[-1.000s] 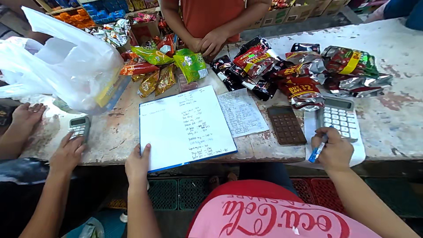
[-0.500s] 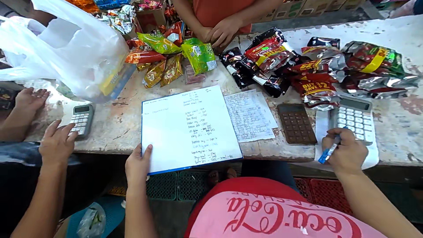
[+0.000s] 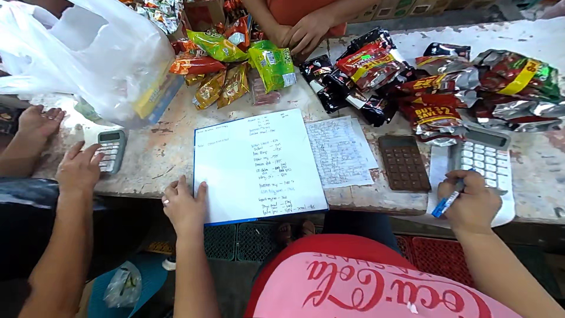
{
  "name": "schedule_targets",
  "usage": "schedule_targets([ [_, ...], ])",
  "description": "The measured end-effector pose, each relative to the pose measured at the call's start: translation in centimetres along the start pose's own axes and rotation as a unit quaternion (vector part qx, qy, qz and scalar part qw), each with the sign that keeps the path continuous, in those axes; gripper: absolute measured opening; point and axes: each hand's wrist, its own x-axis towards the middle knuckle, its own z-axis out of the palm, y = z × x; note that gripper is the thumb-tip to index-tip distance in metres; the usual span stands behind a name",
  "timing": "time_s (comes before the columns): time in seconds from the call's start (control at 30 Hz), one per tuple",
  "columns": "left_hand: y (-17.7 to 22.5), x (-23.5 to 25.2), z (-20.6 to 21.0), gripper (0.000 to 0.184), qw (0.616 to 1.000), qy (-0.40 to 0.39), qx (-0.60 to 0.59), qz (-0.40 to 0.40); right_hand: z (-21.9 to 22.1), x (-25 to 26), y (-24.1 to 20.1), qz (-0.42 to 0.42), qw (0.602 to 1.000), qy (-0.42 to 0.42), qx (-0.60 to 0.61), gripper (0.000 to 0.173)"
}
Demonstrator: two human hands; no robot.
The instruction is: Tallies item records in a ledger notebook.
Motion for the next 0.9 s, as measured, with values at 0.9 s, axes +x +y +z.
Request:
schedule_targets([
  [0.9, 0.9, 0.3, 1.1, 0.069, 0.998, -0.042, 0.021, -0.033, 0.1, 0.0, 0.0, -0.008, 1.000, 0.009, 0.003, 0.031],
])
